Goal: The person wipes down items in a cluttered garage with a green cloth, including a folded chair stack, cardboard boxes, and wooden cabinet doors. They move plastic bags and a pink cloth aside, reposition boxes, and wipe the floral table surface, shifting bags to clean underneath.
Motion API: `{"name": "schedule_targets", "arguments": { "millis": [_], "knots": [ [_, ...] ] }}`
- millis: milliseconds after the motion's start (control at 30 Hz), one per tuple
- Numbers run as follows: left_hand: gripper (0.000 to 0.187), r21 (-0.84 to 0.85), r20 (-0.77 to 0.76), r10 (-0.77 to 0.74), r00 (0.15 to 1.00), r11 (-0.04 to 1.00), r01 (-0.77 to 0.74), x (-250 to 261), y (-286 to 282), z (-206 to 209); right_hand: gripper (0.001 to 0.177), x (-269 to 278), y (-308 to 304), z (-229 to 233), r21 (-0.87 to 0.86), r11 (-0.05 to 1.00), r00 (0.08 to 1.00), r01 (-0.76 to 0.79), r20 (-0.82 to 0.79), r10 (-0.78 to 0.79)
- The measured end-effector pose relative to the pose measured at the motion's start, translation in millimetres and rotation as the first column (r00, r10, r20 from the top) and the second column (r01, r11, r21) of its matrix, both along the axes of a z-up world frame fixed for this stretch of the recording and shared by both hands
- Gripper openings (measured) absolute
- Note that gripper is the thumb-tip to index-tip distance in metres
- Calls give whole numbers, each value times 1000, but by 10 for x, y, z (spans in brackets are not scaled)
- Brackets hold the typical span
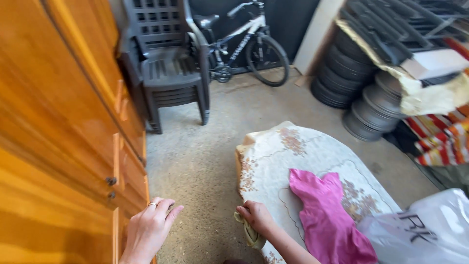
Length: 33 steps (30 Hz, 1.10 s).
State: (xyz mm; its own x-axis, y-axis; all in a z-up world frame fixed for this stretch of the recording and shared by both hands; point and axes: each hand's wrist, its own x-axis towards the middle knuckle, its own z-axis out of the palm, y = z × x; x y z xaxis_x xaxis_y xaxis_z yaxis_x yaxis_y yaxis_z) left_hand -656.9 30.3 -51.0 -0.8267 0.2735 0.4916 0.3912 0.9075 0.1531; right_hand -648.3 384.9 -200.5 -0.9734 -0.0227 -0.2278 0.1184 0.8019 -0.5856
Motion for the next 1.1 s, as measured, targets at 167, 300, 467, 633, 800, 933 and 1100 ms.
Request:
{"name": "schedule_targets", "arguments": {
  "millis": [167, 300, 467, 633, 800, 933, 1100],
  "knots": [
    [40, -23, 215, -35, 976, 999, 41, -373, 190, -128, 38, 138, 274, 57, -8, 989, 989, 146, 24, -145],
    [48, -89, 320, -11, 948, 995, 41, -703, 270, 8, 37, -19, 397, -76, -35, 980, 979, 197, -40, -199],
    [53, -130, 417, 41, 908, 991, 15, -1091, 346, 168, 37, -418, 293, 25, -80, 977, 977, 197, -65, -203],
    [55, -201, 488, 66, 870, 979, 38, -1576, 399, 184, 36, -875, 230, -73, -109, 974, 973, 199, -99, -210],
    [50, -192, 388, 60, 920, 981, 17, -2157, 487, -87, 35, -1293, 323, -77, -121, 967, 971, 223, -58, -231],
    [49, -171, 392, 0, 920, 983, 73, -2521, 812, -60, 35, -1500, 539, -126, -128, 958, 961, 256, -77, -267],
    [50, -233, 600, 28, 800, 962, 141, -2915, 1290, -8, 38, -1560, 939, -184, -112, 907, 914, 407, 41, -405]
  ]
}}
